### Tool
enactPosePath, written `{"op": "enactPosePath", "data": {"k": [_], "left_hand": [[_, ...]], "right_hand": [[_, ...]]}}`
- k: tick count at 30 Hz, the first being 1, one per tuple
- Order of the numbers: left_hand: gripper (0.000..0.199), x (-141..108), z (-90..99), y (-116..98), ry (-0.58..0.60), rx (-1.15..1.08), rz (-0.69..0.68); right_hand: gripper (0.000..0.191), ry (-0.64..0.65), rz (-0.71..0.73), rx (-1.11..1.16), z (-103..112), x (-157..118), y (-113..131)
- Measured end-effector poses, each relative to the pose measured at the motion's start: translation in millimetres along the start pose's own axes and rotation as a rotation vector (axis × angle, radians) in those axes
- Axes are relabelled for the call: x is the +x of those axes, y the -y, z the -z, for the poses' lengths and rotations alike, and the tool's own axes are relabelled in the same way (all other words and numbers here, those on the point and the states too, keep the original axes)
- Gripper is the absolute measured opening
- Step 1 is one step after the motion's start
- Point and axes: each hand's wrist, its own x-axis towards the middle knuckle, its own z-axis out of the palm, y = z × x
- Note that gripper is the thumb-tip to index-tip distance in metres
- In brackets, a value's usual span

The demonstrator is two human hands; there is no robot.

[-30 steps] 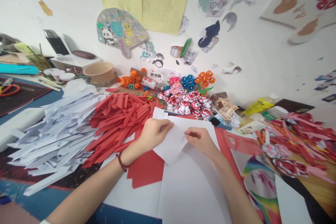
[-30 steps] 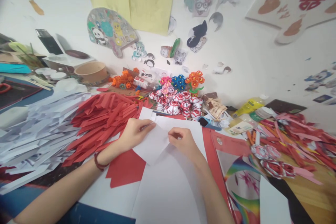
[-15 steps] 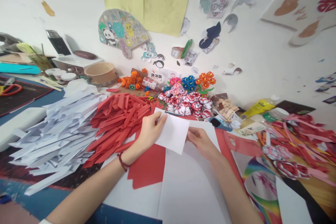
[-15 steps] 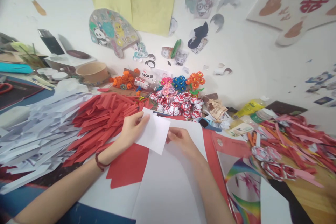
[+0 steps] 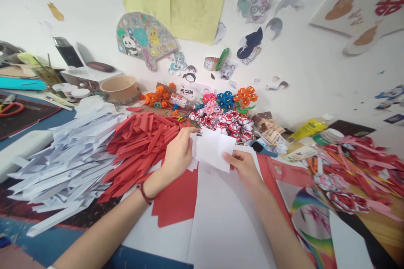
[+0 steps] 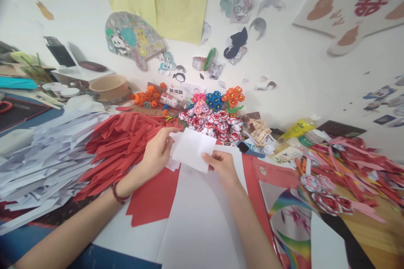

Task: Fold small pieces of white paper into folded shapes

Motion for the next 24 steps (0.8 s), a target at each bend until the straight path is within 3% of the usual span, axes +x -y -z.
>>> {"op": "enactPosePath", "data": {"k": [3,6,14,19,22,24], "left_hand": [[0.04,1,4.4,-4,0.004,0.164,-0.206],[0.033,1,6.8,-6,0.067,0.244,-0.312],[0.016,4,8.9,5,0.084,0.227,-0.379],[0.012,10,12.9,2,0.215,-0.087,-0.255],[0.016,12,14.0,2,0.274,-0.369,-0.05],[0.023,13,14.0,2,0.221,-0.517,0.116]], "right_hand": [[0.034,-0.024,-0.03,0.039,5,2,-2],[0.035,-0.03,-0.05,0.014,8,4,-2],[0.043,0.045,-0.024,-0.11,12,6,1],[0.055,0.057,0.019,-0.093,16,8,-2],[0.055,0.035,-0.012,0.019,16,6,0],[0.052,0.024,-0.037,0.075,15,3,4]]}}
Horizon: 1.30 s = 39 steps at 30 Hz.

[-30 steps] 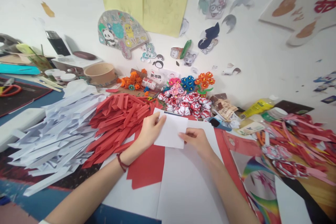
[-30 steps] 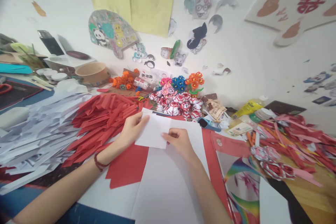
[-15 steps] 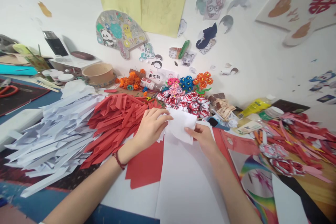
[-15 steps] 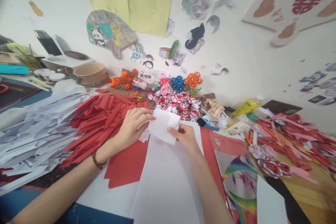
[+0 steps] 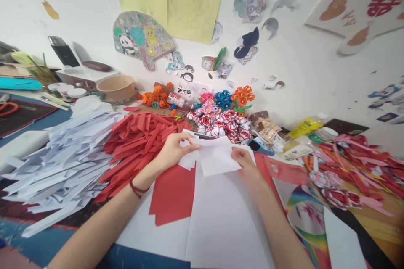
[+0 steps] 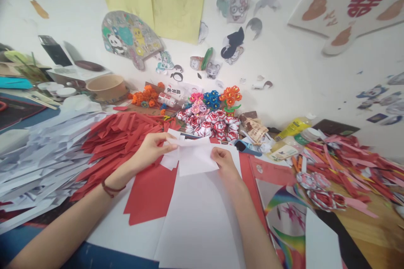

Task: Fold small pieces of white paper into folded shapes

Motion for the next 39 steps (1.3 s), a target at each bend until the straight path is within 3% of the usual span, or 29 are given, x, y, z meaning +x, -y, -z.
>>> {"op": "enactPosePath", "data": {"k": [3,5,8,11,16,20,22,25,27,30,34,39], "left_hand": [[0.03,-2,-2.0,-3,-0.092,-0.262,0.113],[0.035,-4,-4.9,-7,-0.083,-0.397,0.165],[0.039,-6,-10.4,-11,-0.039,-0.515,0.228],[0.036,-6,-15.4,-5,-0.09,-0.546,0.273],[0.034,-1,-13.1,17,-0.422,-0.156,0.212],[0.053,-2,-3.7,12,-0.458,0.41,-0.057],[0.043,-5,-0.6,4,-0.427,0.649,-0.239],[0.03,-13,-0.7,-3,-0.199,0.829,-0.554],[0.027,-16,-4.1,-4,-0.053,0.889,-0.693],[0.03,-17,-11.7,-4,0.024,0.959,-0.672],[0.041,-15,-18.6,-4,0.031,0.957,-0.538],[0.046,-15,-19.3,-4,0.039,0.934,-0.49]], "right_hand": [[0.045,0.053,-0.037,-0.052,-5,-3,4],[0.036,0.139,-0.057,-0.11,-11,-5,6],[0.05,0.246,-0.048,-0.049,-21,-6,4],[0.044,0.245,-0.03,0.048,-31,-10,2],[0.04,0.249,-0.052,0.07,-38,-19,8],[0.05,0.26,-0.049,0.111,-42,-20,13],[0.052,0.234,-0.053,0.143,-42,-19,12],[0.048,0.184,-0.078,0.185,-41,-15,7],[0.045,0.153,-0.078,0.217,-41,-14,5],[0.047,0.141,-0.067,0.256,-42,-14,6],[0.05,0.211,-0.062,0.266,-44,-16,8],[0.051,0.253,-0.068,0.254,-45,-18,7]]}}
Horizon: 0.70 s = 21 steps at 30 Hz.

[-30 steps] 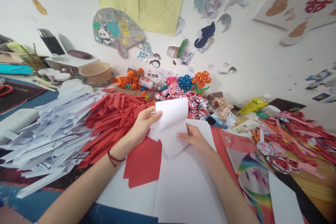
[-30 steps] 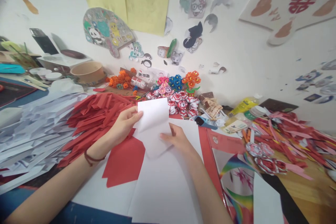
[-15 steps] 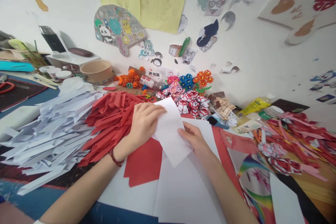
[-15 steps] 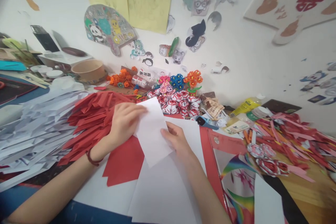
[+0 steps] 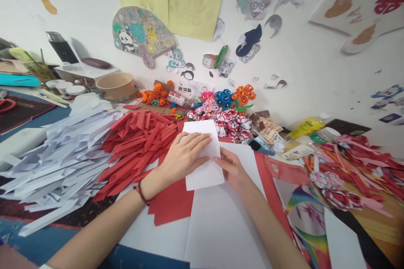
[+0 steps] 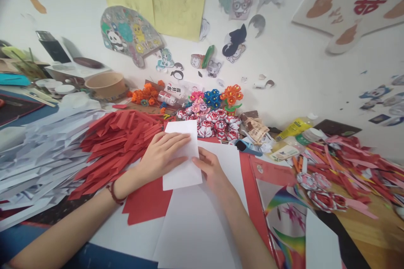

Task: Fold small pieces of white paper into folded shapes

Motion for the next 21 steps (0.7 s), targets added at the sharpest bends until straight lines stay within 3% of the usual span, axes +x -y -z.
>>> {"op": "enactPosePath", "data": {"k": [4,14,21], "left_hand": [[0.049,-0.3,0.2,0.6,-0.016,-0.034,0.037],[0.055,2.1,6.4,-2.1,-0.034,-0.113,0.152],[0.027,-0.3,4.3,-1.3,-0.057,-0.182,0.126]], "right_hand": [[0.045,0.023,0.032,0.014,2.3,0.3,-1.0],[0.037,-0.069,0.109,0.087,6.7,1.9,-1.9],[0.033,-0.114,0.11,0.063,9.1,2.1,-3.7]]}}
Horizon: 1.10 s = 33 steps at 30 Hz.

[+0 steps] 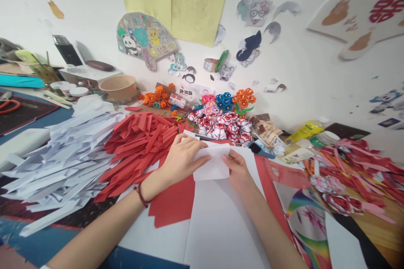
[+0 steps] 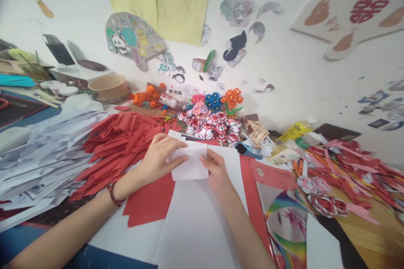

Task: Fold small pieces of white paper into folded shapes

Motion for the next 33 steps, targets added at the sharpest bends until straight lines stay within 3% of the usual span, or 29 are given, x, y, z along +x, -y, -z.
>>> {"op": "enactPosePath", "data": {"k": [2,5,8,10,13,18,24,28,33], "left_hand": [[0.023,-1,-0.6,0,-0.02,-0.034,0.0],[0.024,0,-0.1,-1,-0.035,-0.154,0.071],[0.03,2,0.9,-3,0.064,-0.356,0.223],[0.032,3,0.3,-3,0.169,-0.461,0.303],[0.028,3,-4.2,-1,0.266,-0.511,0.345],[0.017,0,-17.4,4,0.238,-0.443,0.341],[0.02,-3,-28.0,3,0.246,-0.512,0.331],[0.027,-2,-22.3,3,0.302,-0.533,0.378],[0.023,1,-11.4,6,0.291,-0.514,0.383]], "right_hand": [[0.031,-0.057,0.03,-0.017,1,1,-1],[0.027,-0.223,0.216,-0.092,4,3,2],[0.033,-0.283,0.401,-0.337,6,3,8],[0.029,-0.203,0.375,-0.481,7,3,10],[0.022,-0.105,0.204,-0.519,9,3,7],[0.024,-0.075,0.16,-0.582,9,4,-2],[0.025,-0.064,0.186,-0.719,4,3,0],[0.026,-0.076,0.184,-0.727,12,3,5],[0.029,-0.13,0.172,-0.721,16,1,10]]}}
